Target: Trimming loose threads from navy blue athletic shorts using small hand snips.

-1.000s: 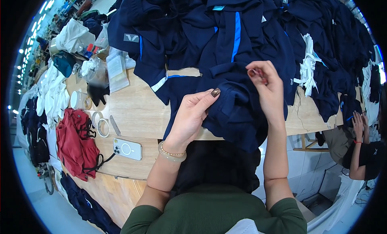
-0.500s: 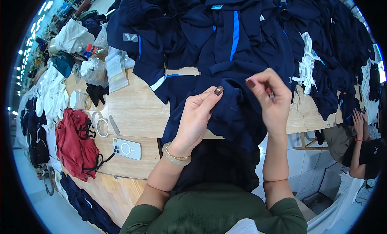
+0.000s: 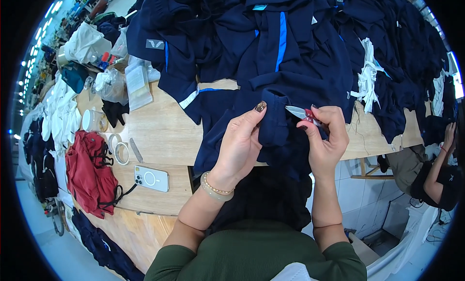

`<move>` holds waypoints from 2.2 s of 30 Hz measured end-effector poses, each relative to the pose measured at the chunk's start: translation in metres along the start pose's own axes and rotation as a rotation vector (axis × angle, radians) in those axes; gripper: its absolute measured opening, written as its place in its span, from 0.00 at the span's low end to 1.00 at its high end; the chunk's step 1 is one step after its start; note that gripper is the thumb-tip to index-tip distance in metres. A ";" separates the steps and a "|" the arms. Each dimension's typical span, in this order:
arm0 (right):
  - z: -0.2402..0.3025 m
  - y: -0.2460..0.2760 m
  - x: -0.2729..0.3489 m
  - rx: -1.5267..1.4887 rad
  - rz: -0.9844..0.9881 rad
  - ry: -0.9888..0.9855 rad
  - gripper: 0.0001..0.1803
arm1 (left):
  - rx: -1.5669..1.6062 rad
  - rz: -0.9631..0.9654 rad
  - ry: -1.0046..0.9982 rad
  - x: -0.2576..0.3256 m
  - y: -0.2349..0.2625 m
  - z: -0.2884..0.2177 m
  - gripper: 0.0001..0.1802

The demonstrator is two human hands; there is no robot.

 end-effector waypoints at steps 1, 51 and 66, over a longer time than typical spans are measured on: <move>0.000 0.000 -0.001 0.009 -0.042 -0.018 0.14 | 0.000 -0.001 -0.001 0.000 0.001 0.001 0.14; 0.011 0.004 -0.015 -0.115 0.157 0.083 0.17 | -0.003 -0.001 0.004 0.004 0.001 0.002 0.14; 0.013 0.001 -0.024 0.021 0.191 0.194 0.16 | -0.020 0.012 0.017 0.005 0.000 0.003 0.14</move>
Point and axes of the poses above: each hand's wrist, its own x-axis away from the middle knuckle, its own y-axis out of the back of the hand, z = x × y, the point moved 6 cm from there along -x, towards the middle knuckle, and after that the axes turned 13 degrees about -z, right-handed, at the moved point
